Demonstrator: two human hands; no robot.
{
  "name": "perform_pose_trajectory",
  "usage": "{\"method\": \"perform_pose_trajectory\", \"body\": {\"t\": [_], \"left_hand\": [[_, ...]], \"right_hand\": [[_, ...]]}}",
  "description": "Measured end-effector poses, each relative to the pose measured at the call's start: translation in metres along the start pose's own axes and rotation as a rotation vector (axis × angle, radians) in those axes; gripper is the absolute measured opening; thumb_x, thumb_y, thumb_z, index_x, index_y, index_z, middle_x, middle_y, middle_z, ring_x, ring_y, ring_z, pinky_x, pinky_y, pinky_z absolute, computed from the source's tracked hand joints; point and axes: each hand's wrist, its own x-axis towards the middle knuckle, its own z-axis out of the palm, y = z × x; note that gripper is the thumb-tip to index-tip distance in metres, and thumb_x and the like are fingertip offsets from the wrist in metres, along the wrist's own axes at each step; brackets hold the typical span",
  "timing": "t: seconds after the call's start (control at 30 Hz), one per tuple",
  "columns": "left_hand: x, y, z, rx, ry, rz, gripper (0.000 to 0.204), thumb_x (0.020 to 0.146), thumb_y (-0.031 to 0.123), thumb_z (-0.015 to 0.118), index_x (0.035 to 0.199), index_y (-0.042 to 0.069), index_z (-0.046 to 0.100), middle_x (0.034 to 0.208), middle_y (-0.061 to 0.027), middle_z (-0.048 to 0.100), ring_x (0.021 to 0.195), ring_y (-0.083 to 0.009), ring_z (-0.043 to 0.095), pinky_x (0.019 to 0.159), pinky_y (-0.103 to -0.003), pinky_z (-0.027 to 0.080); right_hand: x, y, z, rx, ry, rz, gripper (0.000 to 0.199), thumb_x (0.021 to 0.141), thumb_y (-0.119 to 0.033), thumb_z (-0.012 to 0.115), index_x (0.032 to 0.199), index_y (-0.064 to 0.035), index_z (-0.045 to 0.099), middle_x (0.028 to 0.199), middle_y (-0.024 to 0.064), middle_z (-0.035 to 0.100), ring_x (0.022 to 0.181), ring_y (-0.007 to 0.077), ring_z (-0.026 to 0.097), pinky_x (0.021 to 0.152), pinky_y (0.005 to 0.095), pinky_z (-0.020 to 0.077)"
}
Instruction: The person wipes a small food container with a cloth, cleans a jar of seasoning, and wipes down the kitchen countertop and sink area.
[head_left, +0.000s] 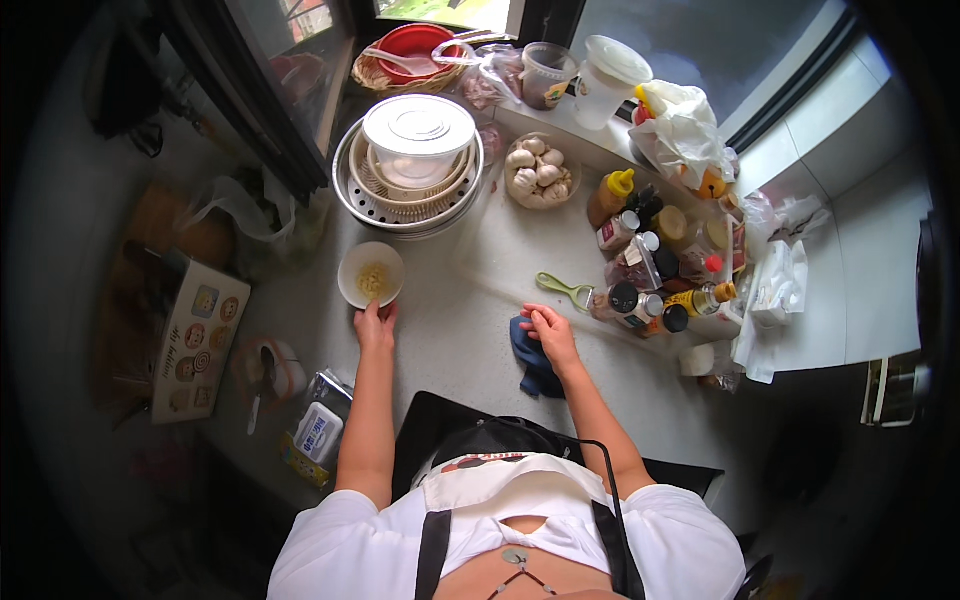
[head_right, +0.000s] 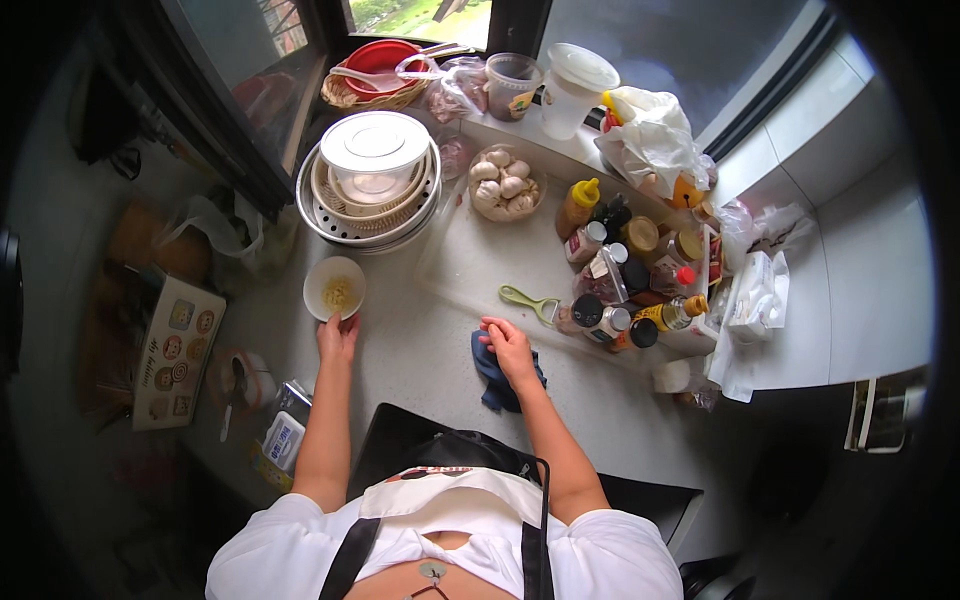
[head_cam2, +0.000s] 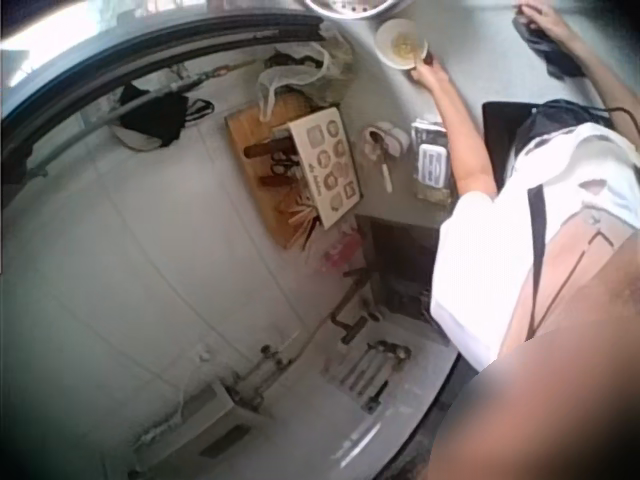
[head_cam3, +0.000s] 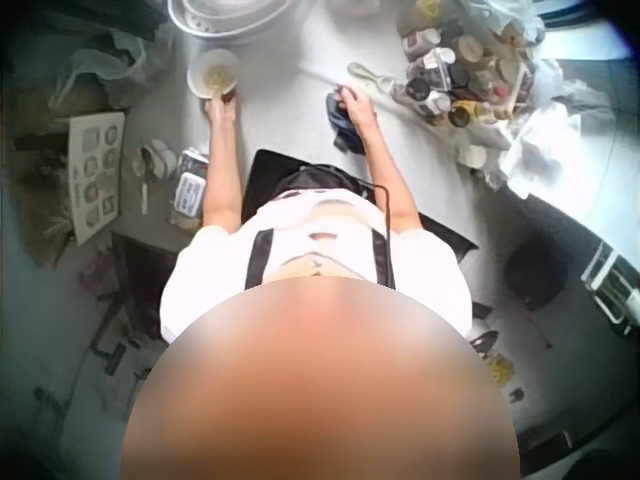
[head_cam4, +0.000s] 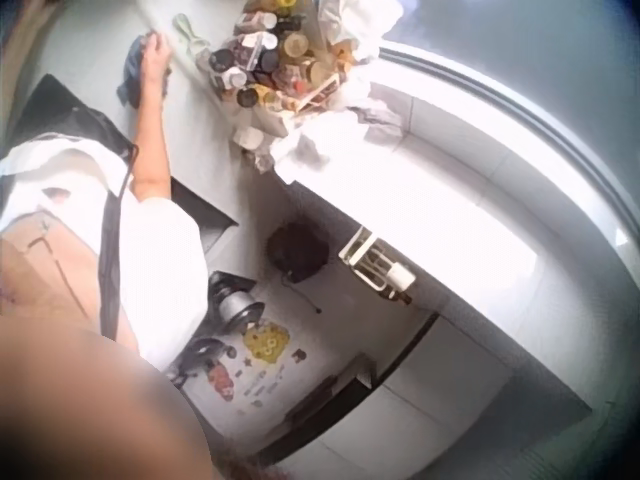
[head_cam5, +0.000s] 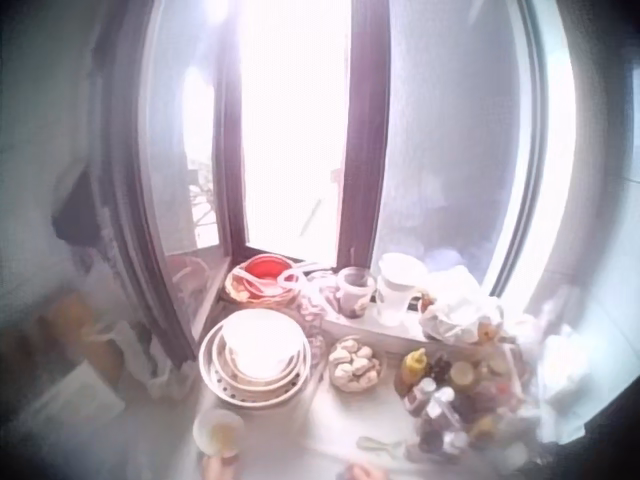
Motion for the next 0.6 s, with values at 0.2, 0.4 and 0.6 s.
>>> {"method": "perform_pose_trajectory", "body": {"t": [0.2, 0.4, 0.6], "left_hand": [[-0.028, -0.002, -0.001, 0.082, 0.028, 0.000, 0.031, 0.083, 0.003, 0.045, 0.113, 0.002, 0.040, 0.101, -0.0149, 0.053, 0.087, -0.0275, 0.057, 0.077, -0.039, 0.049], [-0.034, 0.001, -0.012, 0.103, -0.070, -0.039, 0.028, 0.083, 0.003, 0.047, 0.111, 0.004, 0.041, 0.100, -0.0114, 0.054, 0.083, -0.0236, 0.058, 0.075, -0.038, 0.050], [-0.083, 0.004, 0.005, 0.288, -0.177, 0.014, 0.031, 0.081, 0.005, 0.046, 0.112, 0.004, 0.041, 0.099, -0.0091, 0.055, 0.082, -0.0192, 0.058, 0.073, -0.032, 0.051]], "right_hand": [[-0.013, -0.006, 0.001, 0.020, 0.015, 0.023, 0.025, 0.088, -0.018, 0.045, 0.108, -0.0051, 0.055, 0.097, 0.0024, 0.059, 0.077, 0.0085, 0.057, 0.066, 0.0205, 0.0437], [-0.028, -0.006, 0.000, 0.012, 0.000, -0.002, 0.027, 0.090, -0.022, 0.045, 0.109, -0.0060, 0.054, 0.099, 0.0019, 0.059, 0.080, 0.0079, 0.056, 0.068, 0.0203, 0.0437], [-0.046, -0.012, 0.002, 0.030, 0.014, 0.003, 0.027, 0.089, -0.022, 0.044, 0.109, -0.0062, 0.054, 0.100, 0.0025, 0.058, 0.082, 0.0091, 0.056, 0.070, 0.0221, 0.0440]]}}
